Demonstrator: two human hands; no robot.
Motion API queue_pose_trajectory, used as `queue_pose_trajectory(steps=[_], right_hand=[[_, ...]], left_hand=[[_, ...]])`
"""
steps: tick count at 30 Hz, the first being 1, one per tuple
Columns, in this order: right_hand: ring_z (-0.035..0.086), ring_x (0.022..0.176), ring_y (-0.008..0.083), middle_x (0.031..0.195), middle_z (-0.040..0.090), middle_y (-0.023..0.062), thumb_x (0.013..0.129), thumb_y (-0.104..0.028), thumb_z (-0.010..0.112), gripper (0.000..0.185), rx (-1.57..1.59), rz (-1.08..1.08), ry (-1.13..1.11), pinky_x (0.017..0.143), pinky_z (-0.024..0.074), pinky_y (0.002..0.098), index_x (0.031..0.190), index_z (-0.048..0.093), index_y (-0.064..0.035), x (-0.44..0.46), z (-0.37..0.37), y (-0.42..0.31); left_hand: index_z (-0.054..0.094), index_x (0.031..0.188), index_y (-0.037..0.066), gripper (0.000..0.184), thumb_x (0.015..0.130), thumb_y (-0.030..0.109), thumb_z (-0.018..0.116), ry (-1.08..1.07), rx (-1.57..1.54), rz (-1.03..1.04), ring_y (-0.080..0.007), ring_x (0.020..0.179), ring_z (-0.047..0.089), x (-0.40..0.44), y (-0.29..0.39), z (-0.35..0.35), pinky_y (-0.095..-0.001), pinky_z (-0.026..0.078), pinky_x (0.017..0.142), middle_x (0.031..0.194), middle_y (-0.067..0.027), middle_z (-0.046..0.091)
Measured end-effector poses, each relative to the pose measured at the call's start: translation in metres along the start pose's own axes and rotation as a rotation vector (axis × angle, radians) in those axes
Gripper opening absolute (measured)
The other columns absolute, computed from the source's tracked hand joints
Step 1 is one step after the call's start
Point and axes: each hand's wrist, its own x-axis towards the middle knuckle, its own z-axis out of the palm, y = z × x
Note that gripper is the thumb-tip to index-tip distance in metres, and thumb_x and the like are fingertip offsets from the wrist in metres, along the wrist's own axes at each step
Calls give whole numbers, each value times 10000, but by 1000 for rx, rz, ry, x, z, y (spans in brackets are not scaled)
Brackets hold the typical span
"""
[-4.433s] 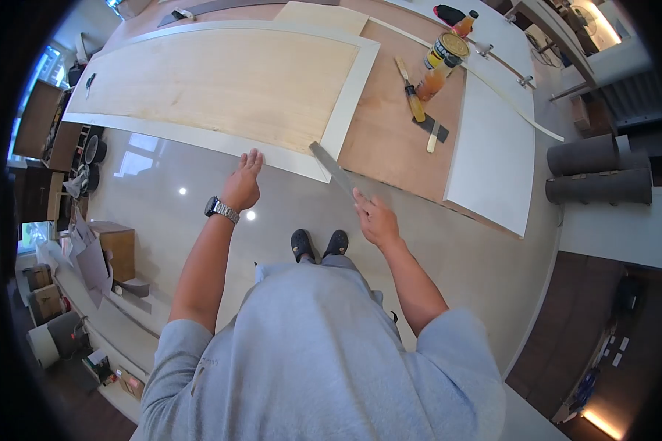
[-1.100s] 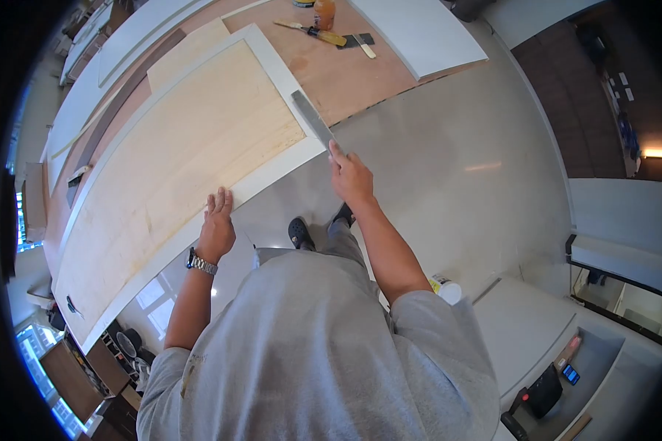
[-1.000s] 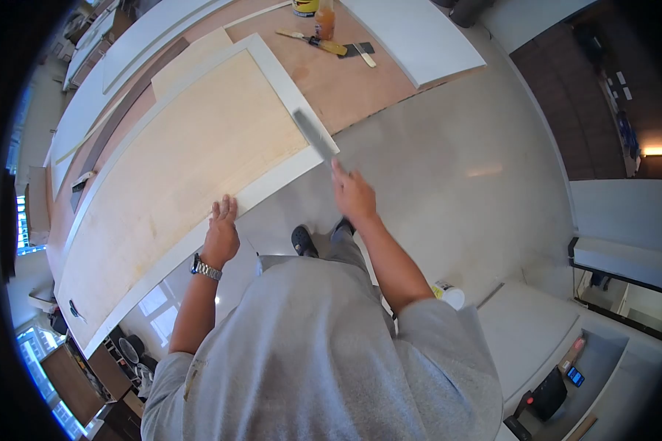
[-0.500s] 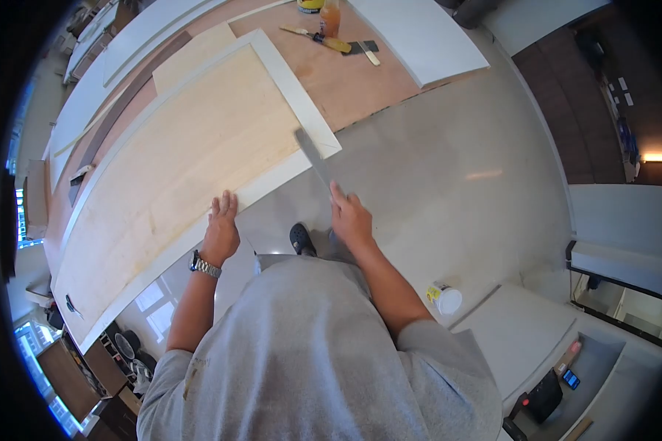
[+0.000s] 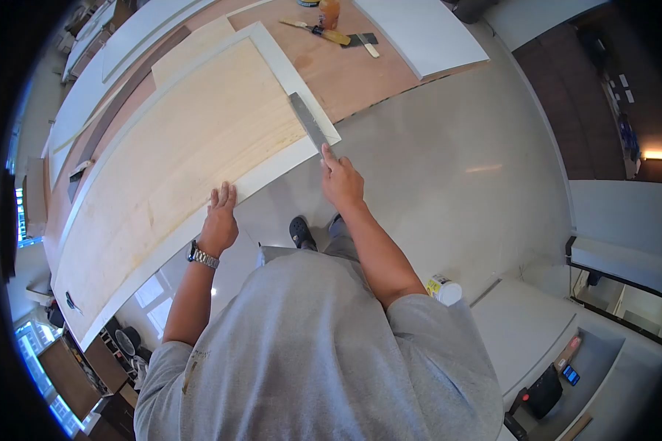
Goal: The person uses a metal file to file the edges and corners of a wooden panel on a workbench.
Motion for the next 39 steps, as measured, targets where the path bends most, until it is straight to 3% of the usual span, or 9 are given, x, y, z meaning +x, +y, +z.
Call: queue_pose_trajectory(steps=[2, 5, 11, 17, 23, 26, 32, 39], right_hand=[[629, 704, 380, 833, 588, 162, 984, -311, 565, 428, 4, -32, 33, 638, 527, 493, 1413, 553, -306, -1, 2, 2], [617, 734, 378, 818, 586, 174, 984, -293, 575, 417, 48, 38, -165, 674, 512, 481, 1400, 569, -272, -56, -9, -11], [620, 742, 383, 800, 579, 170, 976, -308, 588, 455, 24, 29, 10, 677, 518, 485, 1428, 542, -292, 8, 7, -15], [618, 732, 372, 803, 577, 160, 985, -296, 578, 434, 72, -51, -60, 658, 516, 479, 1418, 550, -291, -66, 2, -14], [610, 706, 374, 787, 560, 161, 978, -286, 592, 451, 8, -34, 17, 646, 510, 479, 1426, 543, -295, -6, 10, -17], [627, 711, 389, 833, 581, 168, 993, -297, 552, 423, 24, -36, -127, 658, 533, 488, 1415, 553, -273, -56, -2, -15], [629, 713, 377, 811, 570, 172, 988, -310, 563, 444, -7, -28, -2, 648, 529, 480, 1431, 539, -293, -1, 5, -23], [622, 714, 387, 825, 586, 175, 998, -306, 547, 429, 24, -55, -91, 654, 519, 487, 1426, 540, -276, -49, 8, -20]], left_hand=[[275, 1552, 24, 759, 823, -93, 451, -17, 1, -16, -475, 1489, 172, 2, 1, -4, -606, 281, 1162, 1636, -195, 204], [277, 1550, 22, 760, 822, -96, 457, 2, 1, -9, -481, 1487, 169, 2, -3, 1, -604, 282, 1163, 1638, -195, 195], [285, 1547, 27, 756, 822, -98, 458, 0, 9, 1, -484, 1482, 184, 0, 0, -4, -601, 288, 1162, 1636, -193, 203], [279, 1549, 24, 757, 823, -99, 454, 7, 9, -3, -476, 1489, 170, 0, 0, -1, -592, 297, 1160, 1641, -190, 187], [262, 1559, 30, 771, 823, -103, 451, -44, -7, -14, -470, 1494, 158, 1, 2, -8, -583, 280, 1172, 1645, -188, 175], [261, 1557, 24, 768, 824, -102, 451, -39, -12, -15, -469, 1495, 155, 1, 1, -6, -577, 275, 1177, 1645, -188, 175], [262, 1559, 32, 767, 828, -89, 459, -27, 4, -2, -456, 1498, 160, 1, -1, -5, -568, 274, 1181, 1647, -177, 176], [265, 1557, 29, 760, 832, -79, 465, -11, 8, -1, -461, 1494, 173, 1, -3, -1, -577, 288, 1170, 1646, -178, 180]])
